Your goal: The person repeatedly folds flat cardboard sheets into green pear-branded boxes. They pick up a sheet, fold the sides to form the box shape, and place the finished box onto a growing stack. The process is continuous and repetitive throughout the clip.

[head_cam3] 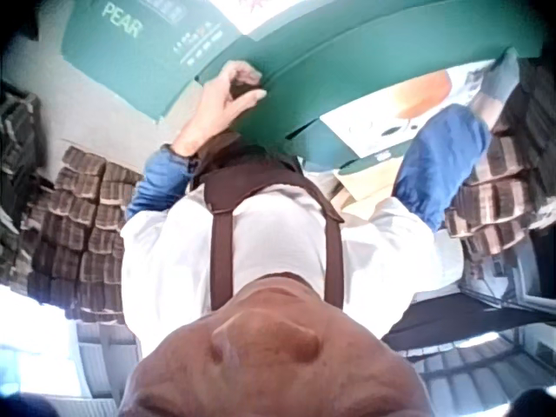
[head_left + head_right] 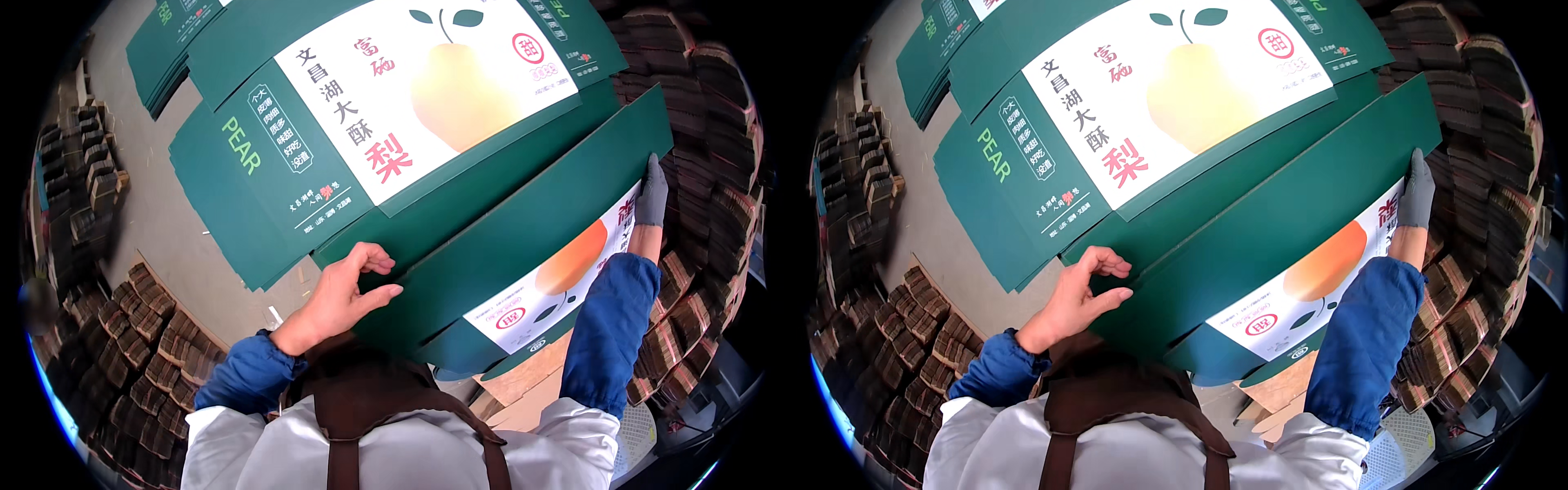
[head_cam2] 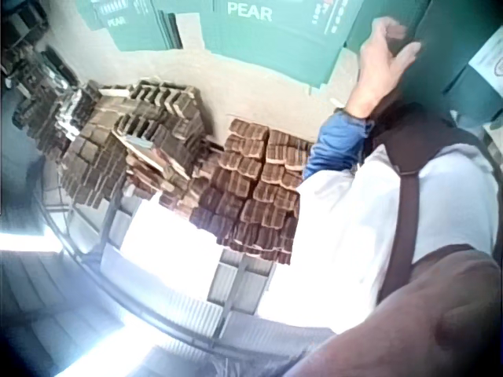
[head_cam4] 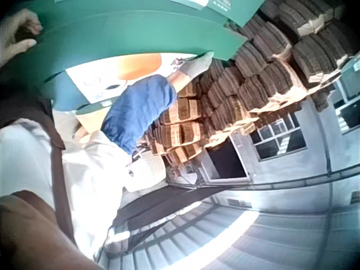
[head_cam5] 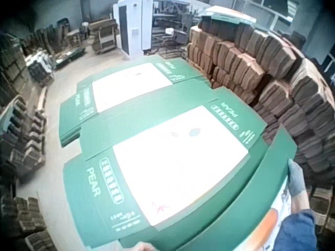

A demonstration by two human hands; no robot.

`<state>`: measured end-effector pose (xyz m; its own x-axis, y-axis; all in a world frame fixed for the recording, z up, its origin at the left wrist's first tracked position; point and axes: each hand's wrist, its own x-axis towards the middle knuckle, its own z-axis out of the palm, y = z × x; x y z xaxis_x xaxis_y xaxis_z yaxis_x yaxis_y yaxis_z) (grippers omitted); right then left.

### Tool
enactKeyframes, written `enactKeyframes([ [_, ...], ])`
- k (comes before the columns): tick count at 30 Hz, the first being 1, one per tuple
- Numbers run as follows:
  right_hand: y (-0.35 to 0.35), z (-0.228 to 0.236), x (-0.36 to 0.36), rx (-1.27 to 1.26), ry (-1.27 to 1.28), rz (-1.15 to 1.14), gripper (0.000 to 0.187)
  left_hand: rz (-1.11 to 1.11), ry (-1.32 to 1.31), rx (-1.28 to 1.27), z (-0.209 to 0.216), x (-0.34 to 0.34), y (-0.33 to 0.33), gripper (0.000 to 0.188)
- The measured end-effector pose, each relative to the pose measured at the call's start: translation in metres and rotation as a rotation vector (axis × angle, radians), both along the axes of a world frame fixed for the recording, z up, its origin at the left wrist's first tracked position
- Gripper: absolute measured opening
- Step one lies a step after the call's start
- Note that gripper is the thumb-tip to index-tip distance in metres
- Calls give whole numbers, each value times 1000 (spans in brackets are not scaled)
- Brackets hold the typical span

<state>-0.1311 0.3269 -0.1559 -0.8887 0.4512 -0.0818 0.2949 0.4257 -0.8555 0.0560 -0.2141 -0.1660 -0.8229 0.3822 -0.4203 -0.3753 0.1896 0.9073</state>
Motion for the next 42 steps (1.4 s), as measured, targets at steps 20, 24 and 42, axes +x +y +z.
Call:
enactKeyframes([
  [20,-30,-34,-28,267,-124,32,48,33,401,-459,-29,-17,-9,54],
  [24,-39,-29,-29,282,-168,-65,50,30,399,-445,-30,-17,-11,57],
  [42,-30,-39,-34,372,-216,-57,53,-41,382,-496,-29,-26,-15,56],
])
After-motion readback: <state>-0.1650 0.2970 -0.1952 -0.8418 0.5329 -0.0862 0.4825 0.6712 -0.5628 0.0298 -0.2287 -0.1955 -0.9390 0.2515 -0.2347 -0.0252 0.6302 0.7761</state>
